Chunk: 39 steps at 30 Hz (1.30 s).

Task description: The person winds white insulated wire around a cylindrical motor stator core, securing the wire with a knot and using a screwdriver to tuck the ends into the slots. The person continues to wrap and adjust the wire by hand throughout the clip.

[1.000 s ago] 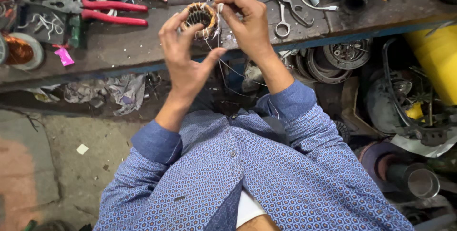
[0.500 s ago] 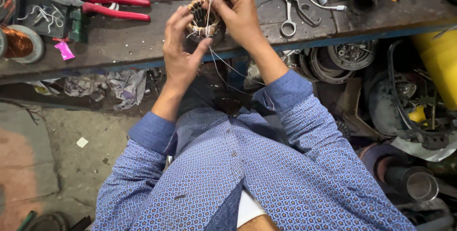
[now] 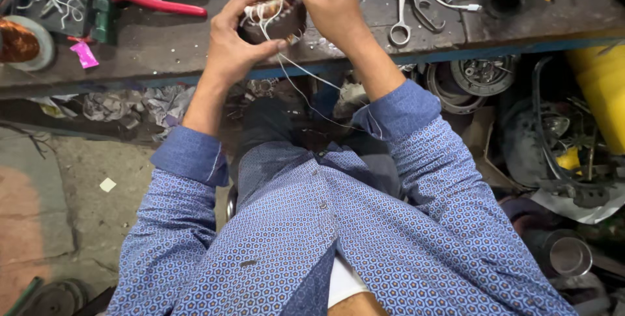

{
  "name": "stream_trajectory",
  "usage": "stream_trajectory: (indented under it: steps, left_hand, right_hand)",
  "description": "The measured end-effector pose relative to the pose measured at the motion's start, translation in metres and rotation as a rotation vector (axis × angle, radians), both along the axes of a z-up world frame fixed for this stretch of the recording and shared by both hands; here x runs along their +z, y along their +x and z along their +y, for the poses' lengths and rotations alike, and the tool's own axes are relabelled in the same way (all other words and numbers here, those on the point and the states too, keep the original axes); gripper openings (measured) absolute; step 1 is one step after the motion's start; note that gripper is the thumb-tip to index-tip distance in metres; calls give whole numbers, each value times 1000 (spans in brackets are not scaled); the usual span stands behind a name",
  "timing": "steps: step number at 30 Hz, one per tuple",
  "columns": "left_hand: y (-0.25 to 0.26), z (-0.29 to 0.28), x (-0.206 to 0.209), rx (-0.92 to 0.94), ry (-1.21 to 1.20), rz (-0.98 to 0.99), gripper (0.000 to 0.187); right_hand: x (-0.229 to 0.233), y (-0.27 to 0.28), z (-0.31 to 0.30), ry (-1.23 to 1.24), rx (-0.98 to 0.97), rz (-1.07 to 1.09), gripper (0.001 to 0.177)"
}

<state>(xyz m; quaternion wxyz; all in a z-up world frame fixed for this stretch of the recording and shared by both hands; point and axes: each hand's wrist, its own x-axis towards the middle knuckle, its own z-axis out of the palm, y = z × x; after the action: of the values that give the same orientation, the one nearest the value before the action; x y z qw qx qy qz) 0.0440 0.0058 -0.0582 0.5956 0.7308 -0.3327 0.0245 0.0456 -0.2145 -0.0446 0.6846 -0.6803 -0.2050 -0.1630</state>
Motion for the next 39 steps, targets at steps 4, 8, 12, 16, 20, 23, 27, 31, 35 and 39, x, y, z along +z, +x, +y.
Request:
stream_trajectory:
  steps: [4, 8, 12, 16, 20, 23, 27, 31, 35, 39]
  left_hand:
    - [0, 4, -3, -28, -2, -61, 75]
    - [3, 4, -8, -52, -42, -28, 79]
    - [6, 6, -10, -83, -50, 6, 82]
    - [7, 8, -7, -128, -45, 0, 81]
    - [1, 8, -3, -123, -9, -103, 82]
    - [-4, 6, 0, -99, 22, -214, 83]
    - [-22, 2, 4, 38, 75, -345, 93]
    - [-103, 7, 4, 425, 74, -486, 80]
    - [-178, 24, 15, -397, -44, 173, 29]
    - [-219, 19, -1, -716, 181, 177, 25]
  right_hand:
    - [-2, 13, 6, -194, -83, 15, 14]
    - [-10, 22, 20, -178, -6, 69, 15]
    - [-10, 22, 17, -177, -29, 77, 16]
    - [-9, 17, 14, -150, -46, 100, 12]
    - [-10, 1, 12, 10, -18, 109, 7]
    - [-13, -12, 15, 89, -75, 85, 8]
    - [-16, -29, 25, 159, -135, 52, 11]
    - [-12, -41, 33, -91, -254, -68, 11]
    - [-7, -41, 35, -298, -366, -201, 12]
    - [-4, -45, 45, -262, -376, -181, 11]
